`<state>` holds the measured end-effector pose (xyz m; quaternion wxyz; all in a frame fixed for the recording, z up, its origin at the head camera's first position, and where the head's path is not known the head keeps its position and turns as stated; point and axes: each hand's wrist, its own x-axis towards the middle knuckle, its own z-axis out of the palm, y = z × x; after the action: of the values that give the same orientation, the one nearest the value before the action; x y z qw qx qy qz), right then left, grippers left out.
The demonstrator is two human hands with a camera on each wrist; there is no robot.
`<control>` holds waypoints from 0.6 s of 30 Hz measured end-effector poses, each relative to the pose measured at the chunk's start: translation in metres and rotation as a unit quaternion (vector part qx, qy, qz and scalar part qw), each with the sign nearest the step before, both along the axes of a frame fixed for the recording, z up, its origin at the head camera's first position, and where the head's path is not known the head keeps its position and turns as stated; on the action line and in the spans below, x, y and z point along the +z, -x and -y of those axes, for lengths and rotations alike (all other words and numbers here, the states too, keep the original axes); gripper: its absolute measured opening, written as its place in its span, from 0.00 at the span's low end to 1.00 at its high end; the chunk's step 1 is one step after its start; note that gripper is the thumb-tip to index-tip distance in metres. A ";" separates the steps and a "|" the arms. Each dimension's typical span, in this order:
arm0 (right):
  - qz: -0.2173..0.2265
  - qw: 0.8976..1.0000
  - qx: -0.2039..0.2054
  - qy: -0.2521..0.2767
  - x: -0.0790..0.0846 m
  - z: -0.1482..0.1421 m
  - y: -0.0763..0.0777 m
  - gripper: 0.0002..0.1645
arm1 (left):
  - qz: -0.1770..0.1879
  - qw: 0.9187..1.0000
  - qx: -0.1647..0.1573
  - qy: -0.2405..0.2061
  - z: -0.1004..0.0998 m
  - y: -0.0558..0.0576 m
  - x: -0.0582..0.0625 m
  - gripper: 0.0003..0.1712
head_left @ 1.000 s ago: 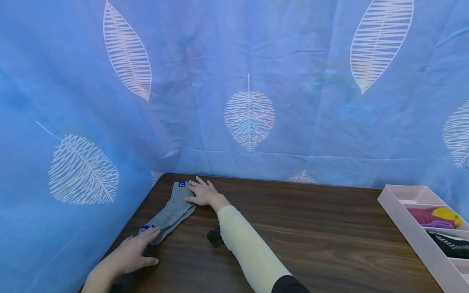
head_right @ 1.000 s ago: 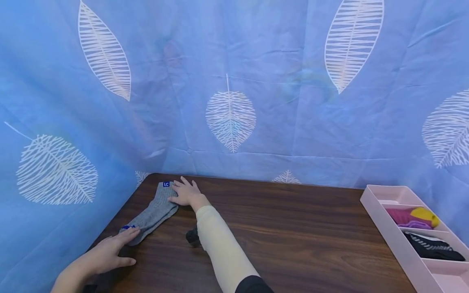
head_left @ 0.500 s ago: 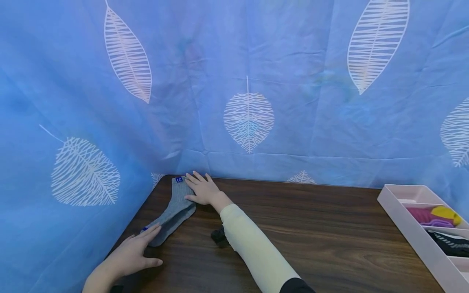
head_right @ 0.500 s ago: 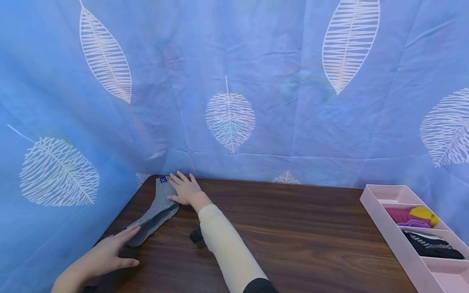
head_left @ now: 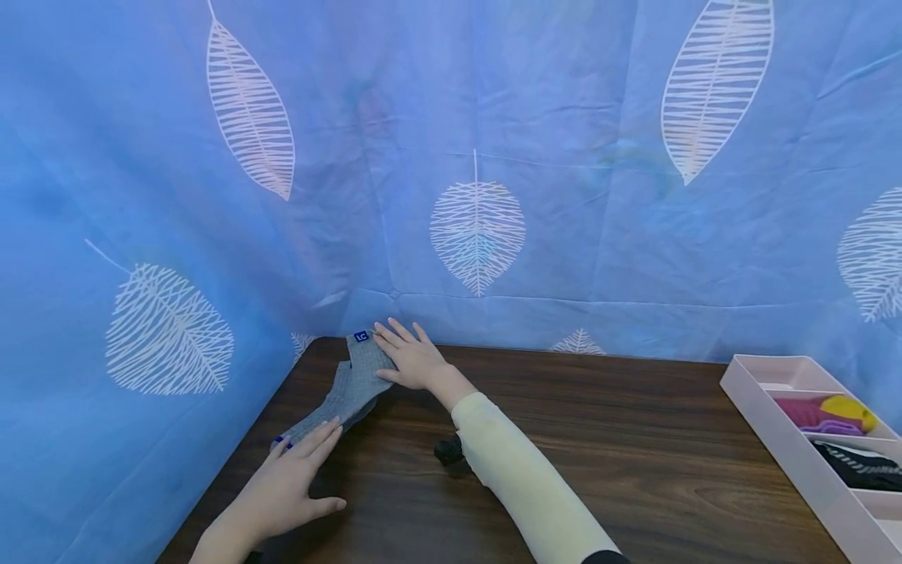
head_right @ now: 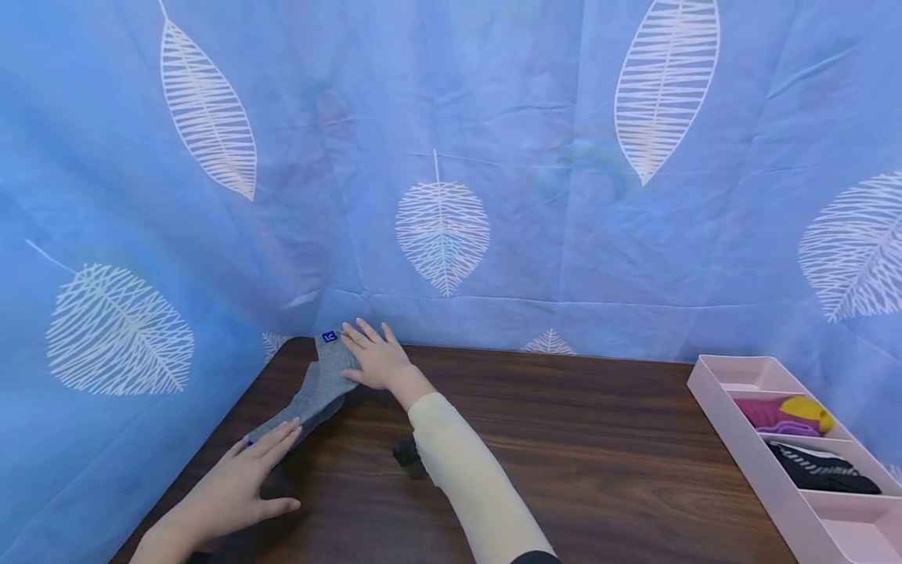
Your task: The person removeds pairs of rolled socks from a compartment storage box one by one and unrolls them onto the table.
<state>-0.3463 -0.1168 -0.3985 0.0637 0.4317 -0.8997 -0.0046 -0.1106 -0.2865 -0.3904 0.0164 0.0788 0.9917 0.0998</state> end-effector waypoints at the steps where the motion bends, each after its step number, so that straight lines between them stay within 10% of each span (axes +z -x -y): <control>1: -0.001 1.000 0.001 0.002 0.001 -0.004 -0.001 0.45 | -0.003 1.000 -0.004 0.001 -0.003 0.000 0.000 0.57; 18: 0.030 0.999 -0.009 -0.003 -0.011 -0.053 -0.011 0.47 | 0.062 0.993 -0.098 -0.013 -0.033 0.003 -0.017 0.53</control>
<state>-0.3348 -0.0634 -0.4099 0.0350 0.4236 -0.9051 0.0053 -0.1133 -0.2533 -0.4069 0.0869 0.1693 0.9749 0.1153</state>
